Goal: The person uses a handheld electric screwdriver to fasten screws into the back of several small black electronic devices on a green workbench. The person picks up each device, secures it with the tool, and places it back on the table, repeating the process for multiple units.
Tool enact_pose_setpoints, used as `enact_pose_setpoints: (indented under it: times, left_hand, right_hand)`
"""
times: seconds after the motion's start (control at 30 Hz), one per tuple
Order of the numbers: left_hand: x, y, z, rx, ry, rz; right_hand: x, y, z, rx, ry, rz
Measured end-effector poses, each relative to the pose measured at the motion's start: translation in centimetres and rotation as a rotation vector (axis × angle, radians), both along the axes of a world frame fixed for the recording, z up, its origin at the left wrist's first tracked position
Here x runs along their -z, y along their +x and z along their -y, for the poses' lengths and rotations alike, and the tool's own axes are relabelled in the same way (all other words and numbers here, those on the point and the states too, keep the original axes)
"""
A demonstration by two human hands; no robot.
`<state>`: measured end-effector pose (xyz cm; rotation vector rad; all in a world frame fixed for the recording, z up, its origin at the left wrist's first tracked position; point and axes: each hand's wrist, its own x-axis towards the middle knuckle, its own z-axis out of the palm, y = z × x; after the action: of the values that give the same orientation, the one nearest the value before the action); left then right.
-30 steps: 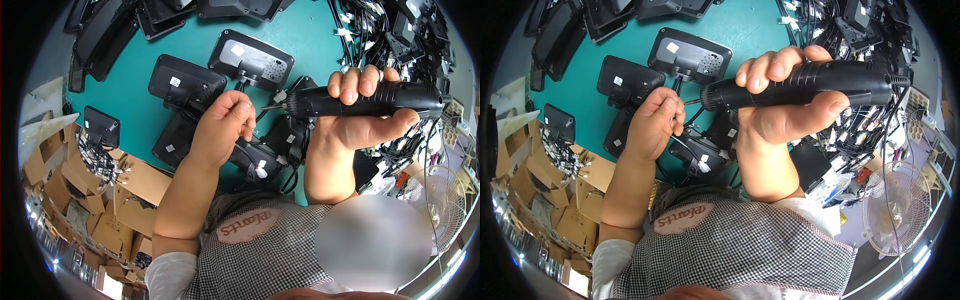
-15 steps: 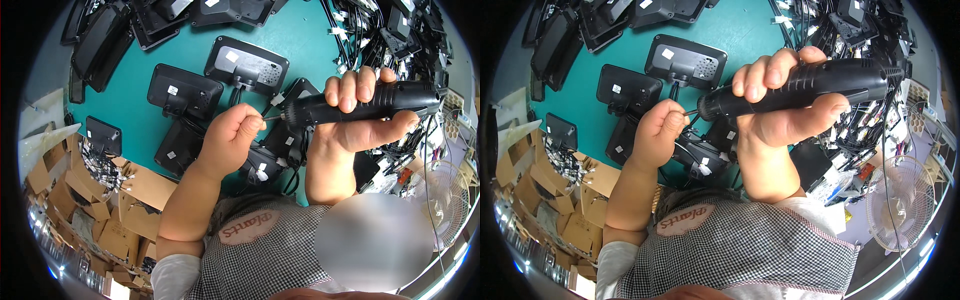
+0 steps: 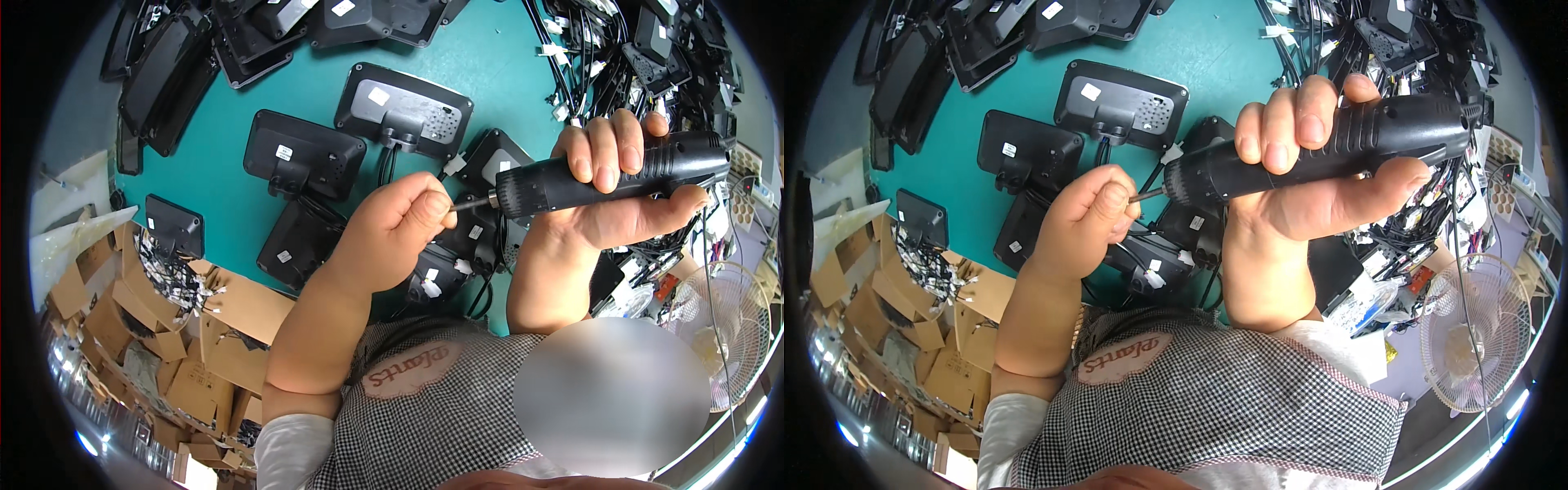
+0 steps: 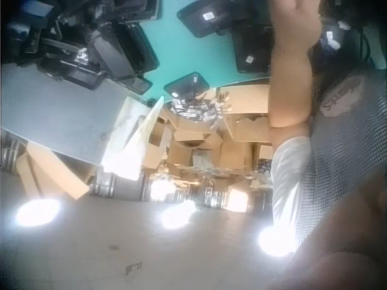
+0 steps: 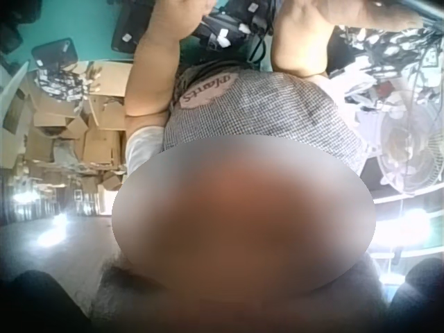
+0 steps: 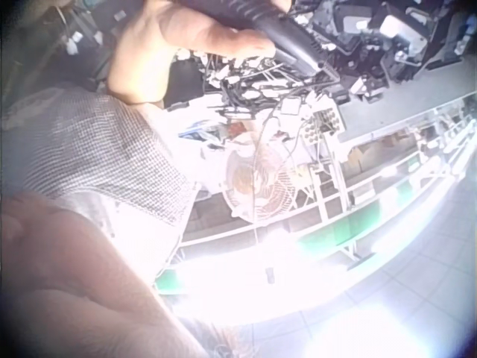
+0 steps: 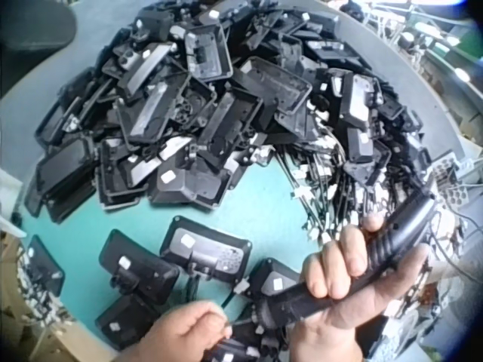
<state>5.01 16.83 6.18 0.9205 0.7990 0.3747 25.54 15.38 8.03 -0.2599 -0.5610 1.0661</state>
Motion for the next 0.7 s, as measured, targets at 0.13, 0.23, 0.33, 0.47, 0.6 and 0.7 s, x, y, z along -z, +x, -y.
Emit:
enact_pose_setpoints:
  times: [0.13,0.23,0.33,0.47,0.6,0.7]
  left_hand:
    - [-0.6,0.2,-0.1,0.053,0.232,-0.124]
    - [-1.2,0.4,-1.6,0.031,0.422,-0.408]
    - [-0.4,0.2,-5.2,0.076,0.642,-0.929]
    - [3.3,-0.6,-7.1,0.198,0.83,-1.195]
    - [4.5,1.5,-6.0,0.251,0.809,-1.148]
    - [5.2,2.8,-4.3,0.234,0.883,-1.086]
  right_hand:
    - [-0.2,-0.2,-0.2,-0.01,-0.006,0.061]
    - [-0.1,-0.7,-0.3,0.047,-0.012,0.125]
    - [-0.4,0.0,-0.6,0.139,-0.017,0.202]
    - [-0.1,-0.1,-2.5,0.187,-0.001,0.162]
    - [1.4,-0.6,-4.9,0.262,0.007,0.21]
    - [3.6,-1.4,-6.7,0.293,-0.034,0.33]
